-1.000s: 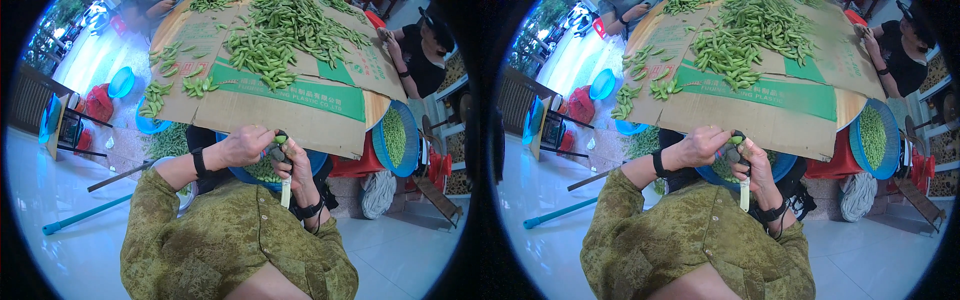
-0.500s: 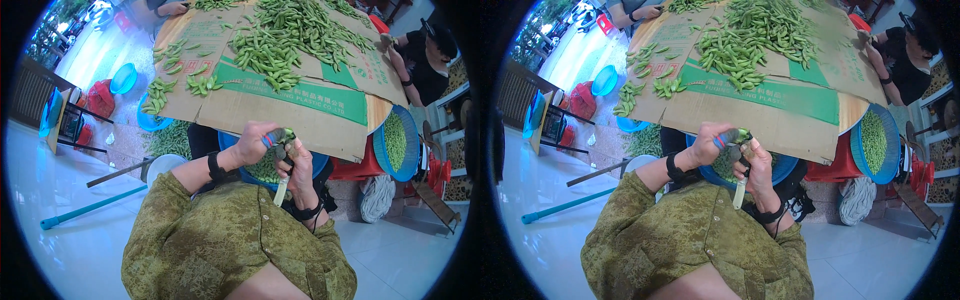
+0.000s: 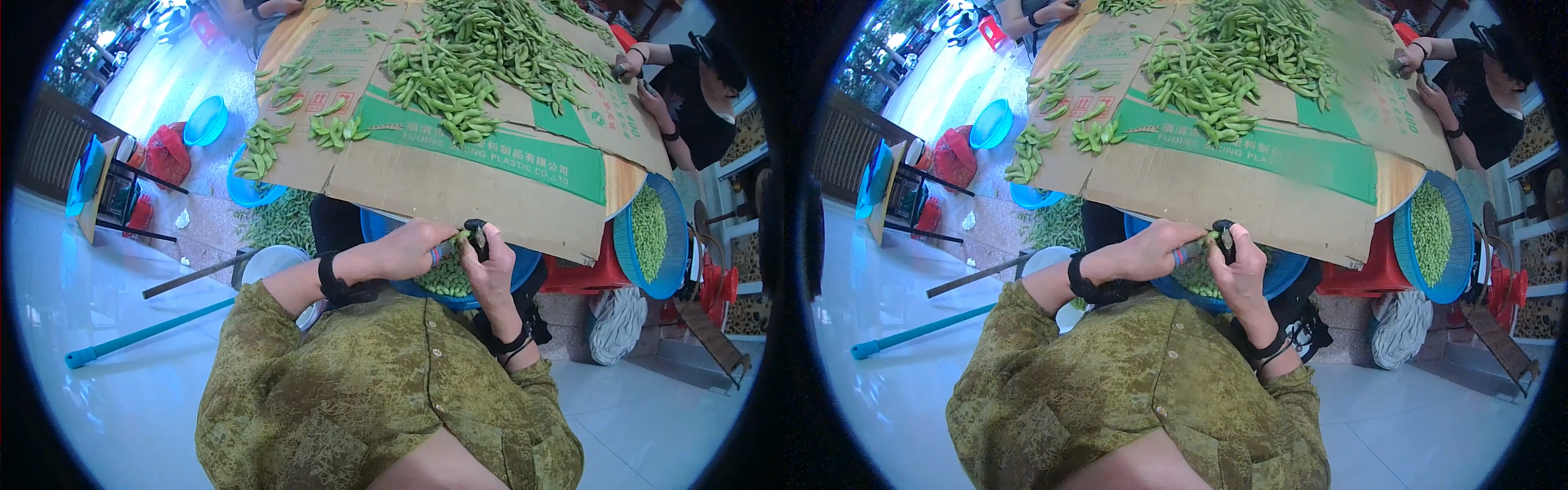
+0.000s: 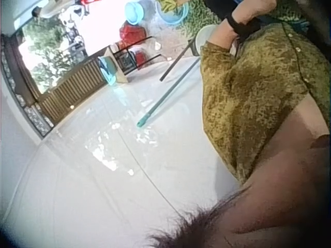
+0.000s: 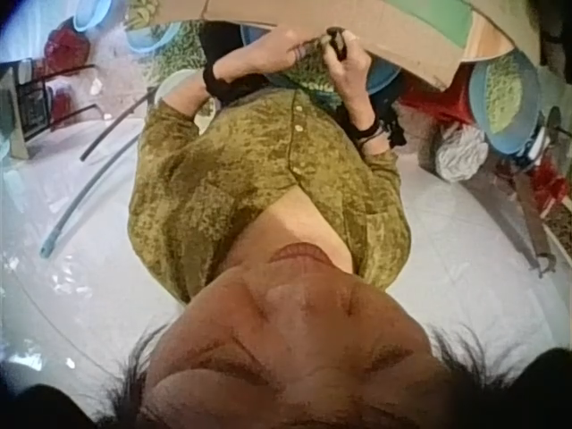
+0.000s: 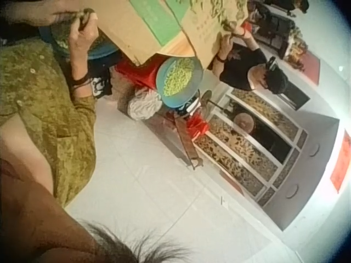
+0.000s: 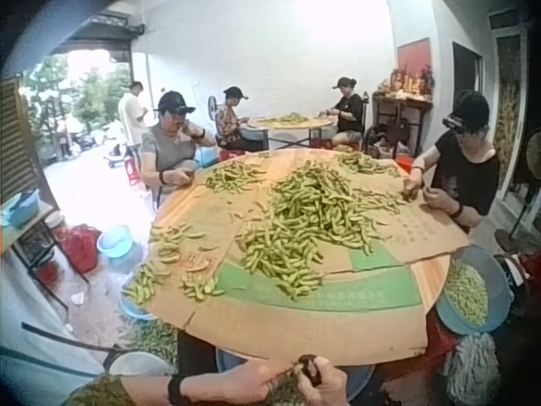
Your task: Shelling green beans using a thumb-mounted blade into a blue bowl.
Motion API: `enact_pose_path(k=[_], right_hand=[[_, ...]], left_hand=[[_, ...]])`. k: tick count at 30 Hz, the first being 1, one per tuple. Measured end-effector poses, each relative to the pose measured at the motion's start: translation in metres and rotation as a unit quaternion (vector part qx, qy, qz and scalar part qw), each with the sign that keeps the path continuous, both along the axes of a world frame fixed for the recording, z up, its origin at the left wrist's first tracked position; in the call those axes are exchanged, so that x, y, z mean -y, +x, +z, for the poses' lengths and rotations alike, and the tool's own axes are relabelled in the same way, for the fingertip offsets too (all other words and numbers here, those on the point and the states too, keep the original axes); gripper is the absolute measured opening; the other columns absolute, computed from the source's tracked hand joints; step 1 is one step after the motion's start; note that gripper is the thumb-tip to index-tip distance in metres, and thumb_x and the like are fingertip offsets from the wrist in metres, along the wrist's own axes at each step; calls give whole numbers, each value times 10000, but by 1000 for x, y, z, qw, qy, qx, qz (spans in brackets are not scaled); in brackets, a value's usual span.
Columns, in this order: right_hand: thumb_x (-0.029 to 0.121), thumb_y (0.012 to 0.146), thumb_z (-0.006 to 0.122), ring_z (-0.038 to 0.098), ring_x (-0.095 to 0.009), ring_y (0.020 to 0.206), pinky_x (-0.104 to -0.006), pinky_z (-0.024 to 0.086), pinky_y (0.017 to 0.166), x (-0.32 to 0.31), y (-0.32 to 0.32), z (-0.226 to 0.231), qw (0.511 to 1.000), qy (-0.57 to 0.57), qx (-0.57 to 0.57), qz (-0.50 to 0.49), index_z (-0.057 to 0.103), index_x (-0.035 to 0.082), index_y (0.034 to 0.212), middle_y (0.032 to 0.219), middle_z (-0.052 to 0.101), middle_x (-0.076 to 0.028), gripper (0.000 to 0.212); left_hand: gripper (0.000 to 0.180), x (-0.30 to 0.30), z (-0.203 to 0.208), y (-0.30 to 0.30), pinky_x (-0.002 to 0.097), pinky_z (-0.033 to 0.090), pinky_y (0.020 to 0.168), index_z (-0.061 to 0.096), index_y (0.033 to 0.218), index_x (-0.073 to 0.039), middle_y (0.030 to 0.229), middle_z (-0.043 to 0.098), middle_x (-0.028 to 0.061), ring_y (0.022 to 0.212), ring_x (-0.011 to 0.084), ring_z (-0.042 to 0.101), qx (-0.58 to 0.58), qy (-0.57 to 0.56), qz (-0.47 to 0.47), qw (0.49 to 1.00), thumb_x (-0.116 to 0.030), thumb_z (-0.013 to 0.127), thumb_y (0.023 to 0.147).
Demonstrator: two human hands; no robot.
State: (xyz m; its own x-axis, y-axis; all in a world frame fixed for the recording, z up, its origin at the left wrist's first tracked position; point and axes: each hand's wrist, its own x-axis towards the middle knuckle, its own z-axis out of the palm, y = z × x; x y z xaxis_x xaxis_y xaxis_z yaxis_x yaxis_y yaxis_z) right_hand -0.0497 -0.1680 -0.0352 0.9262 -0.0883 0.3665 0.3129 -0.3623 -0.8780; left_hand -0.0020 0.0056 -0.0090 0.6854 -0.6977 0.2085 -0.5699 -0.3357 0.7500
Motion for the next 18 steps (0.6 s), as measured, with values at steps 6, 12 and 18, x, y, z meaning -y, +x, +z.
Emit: enact_pose_path(k=[6, 12, 18], right_hand=[[-8, 751, 650, 525, -197, 563, -292, 439, 542, 8, -2, 5, 995, -88, 15, 46, 529, -12, 909, 664, 511, -126, 199], [-28, 741, 630, 494, -86, 585, -240, 413, 537, 14, -3, -3, 996, -53, -18, 73, 555, 4, 968, 679, 536, -46, 241], [-20, 755, 630, 490, -87, 613, -249, 427, 554, 9, -10, -1, 997, -13, -50, 54, 545, -10, 948, 702, 540, -58, 211]], left_hand=[[170, -7, 17, 1, 341, 489, 525, 613, 963, 21, 706, 626, 124, 569, 221, 619, -288, 32, -13, 957, -45, 533, 827], [169, -8, 8, -8, 220, 440, 450, 628, 986, -15, 699, 595, 14, 526, 74, 543, -402, -35, -5, 915, -127, 530, 908], [164, -7, -1, -11, 202, 402, 501, 632, 985, -25, 710, 574, 1, 577, 42, 494, -380, -90, 7, 921, -129, 525, 917]])
